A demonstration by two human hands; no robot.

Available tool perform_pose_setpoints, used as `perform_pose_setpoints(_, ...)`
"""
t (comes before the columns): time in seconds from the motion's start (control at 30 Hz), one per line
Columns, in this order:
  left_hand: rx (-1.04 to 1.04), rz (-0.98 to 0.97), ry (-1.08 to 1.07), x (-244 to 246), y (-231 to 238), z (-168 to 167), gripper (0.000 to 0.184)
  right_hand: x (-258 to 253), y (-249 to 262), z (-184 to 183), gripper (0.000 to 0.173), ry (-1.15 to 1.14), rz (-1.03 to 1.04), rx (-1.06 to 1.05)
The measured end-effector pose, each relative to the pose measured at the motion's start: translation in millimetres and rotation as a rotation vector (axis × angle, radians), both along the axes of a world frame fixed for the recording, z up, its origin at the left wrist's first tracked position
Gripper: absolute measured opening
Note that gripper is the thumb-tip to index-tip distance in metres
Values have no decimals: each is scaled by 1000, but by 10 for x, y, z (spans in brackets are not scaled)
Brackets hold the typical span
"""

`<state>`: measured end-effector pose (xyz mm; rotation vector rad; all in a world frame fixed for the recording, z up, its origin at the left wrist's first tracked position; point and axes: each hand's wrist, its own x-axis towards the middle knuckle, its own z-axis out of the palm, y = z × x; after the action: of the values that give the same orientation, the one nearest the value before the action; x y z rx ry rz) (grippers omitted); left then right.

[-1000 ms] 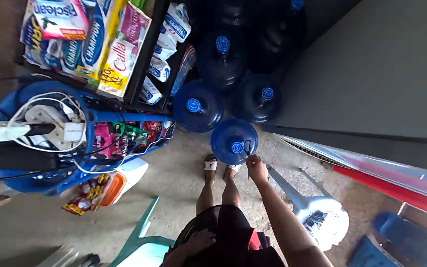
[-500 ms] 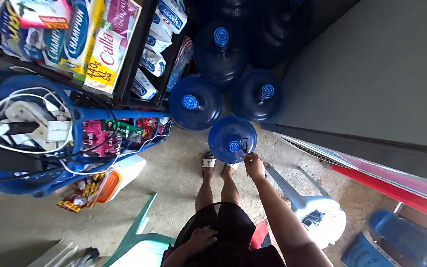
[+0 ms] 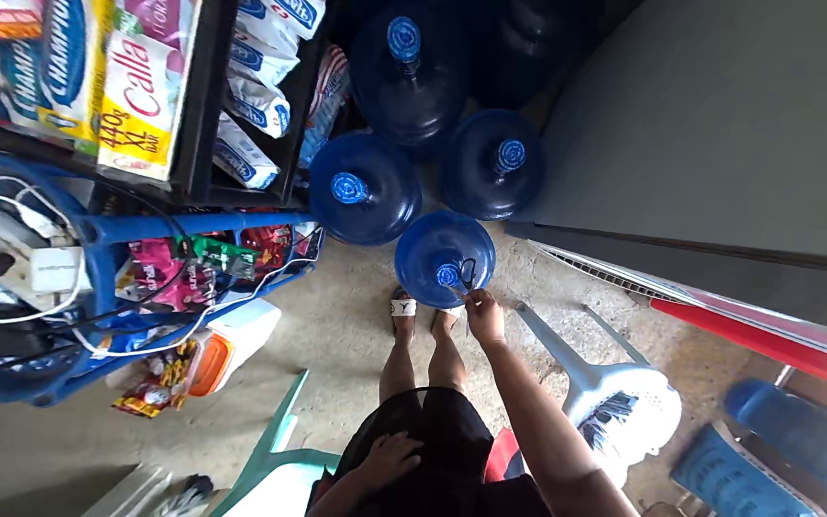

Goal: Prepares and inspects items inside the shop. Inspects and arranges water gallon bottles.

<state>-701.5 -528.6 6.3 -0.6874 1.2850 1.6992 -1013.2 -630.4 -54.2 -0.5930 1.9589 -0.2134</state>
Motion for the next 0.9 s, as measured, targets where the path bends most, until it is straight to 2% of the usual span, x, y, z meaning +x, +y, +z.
perform_pose_setpoints(0.23, -70, 64, 63, 52, 49, -38, 46, 134, 38, -7, 26, -5, -104, -10)
perform_pose_setpoints(0.4, -128, 110, 106, 49, 73, -30, 45, 139, -80, 164, 29, 10, -65, 106)
perform_pose_setpoints(0.6, -137, 87, 106, 52, 114, -46, 46, 330, 181, -160, 23, -49, -287, -117)
perform_pose_setpoints(0.77, -150, 127, 111, 70, 132, -38, 46, 339, 212, -153, 24, 1, -255, -155)
perform_pose_setpoints(0.83, -160, 140, 123, 100, 170, -64, 46, 273, 195, -97, 27, -40, -247, -116)
perform_pose_setpoints(0.9, -168, 150, 124, 145, 180, -102, 46, 172, 117, 30, 29, -16, -152, -30)
